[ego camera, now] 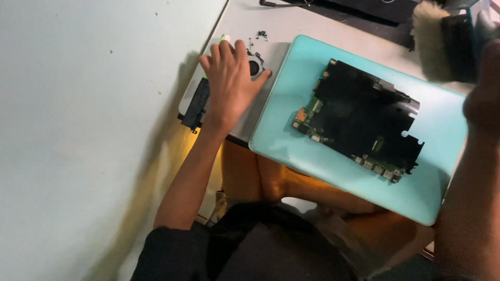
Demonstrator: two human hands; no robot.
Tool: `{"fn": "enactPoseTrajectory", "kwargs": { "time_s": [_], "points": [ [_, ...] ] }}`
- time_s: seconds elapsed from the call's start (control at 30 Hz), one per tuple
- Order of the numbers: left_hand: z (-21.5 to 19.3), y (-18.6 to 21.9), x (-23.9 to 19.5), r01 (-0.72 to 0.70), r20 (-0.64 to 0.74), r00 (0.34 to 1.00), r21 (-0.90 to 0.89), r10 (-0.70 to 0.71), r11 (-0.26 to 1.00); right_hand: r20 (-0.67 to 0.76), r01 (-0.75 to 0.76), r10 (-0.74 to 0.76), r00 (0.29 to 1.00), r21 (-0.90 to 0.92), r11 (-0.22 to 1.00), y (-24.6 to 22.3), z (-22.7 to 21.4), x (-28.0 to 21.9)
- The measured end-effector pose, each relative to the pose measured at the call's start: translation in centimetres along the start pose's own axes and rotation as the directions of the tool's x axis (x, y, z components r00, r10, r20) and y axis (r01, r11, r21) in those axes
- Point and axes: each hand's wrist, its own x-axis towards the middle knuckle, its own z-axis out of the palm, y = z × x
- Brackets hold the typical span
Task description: The person uses a brush to clean dust from a green circuit board and a laptop cooling fan. They hold each component and brush the surfaces and crevices, then place the cleaned items on the workbench.
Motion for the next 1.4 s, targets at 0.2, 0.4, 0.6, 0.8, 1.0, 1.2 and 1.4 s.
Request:
{"fn": "enactPoseTrajectory", "kwargs": {
  "time_s": [0.2,0.4,0.6,0.8,1.0,1.2,1.4],
  "points": [
    [-3.6,1.7,3.1,-0.007,-0.043,0.999,-0.329,-0.008,0.944,-0.232,0.146,-0.169,0.958,-0.111,0.983,-2.5,0.9,0.2],
    [-6.8,9.4,9.0,-0.362,-0.348,0.928,-0.744,0.137,0.562,-0.313,0.169,-0.210,0.926,-0.154,0.974,-1.0,0.1,0.3],
    [-1.6,19.2,16.4,0.079,0.019,0.919,-0.988,0.394,-0.135,-0.433,0.118,-0.081,0.898,0.060,0.991,-1.3,-0.4,3.0],
    [-1.3,20.6,17.6,0.381,0.313,0.851,-0.921,0.422,-0.084,-0.442,-0.024,0.065,0.895,0.099,0.995,3.9,-0.5,4.4],
    [2.8,19.7,17.9,0.442,0.119,0.818,-0.756,0.563,-0.482,-0.186,-0.103,0.163,0.969,0.294,0.950,3.1,1.0,9.1],
    [4.3,21.2,16.8,0.446,0.228,0.858,-0.774,0.460,-0.449,0.063,0.065,-0.057,0.996,-0.128,0.990,0.4,2.3,9.9],
    [3.1,21.0,16.7,0.445,0.286,0.882,-0.765,0.374,-0.465,0.009,0.025,-0.023,1.000,-0.158,0.987,2.1,2.5,8.3]
  ]
}}
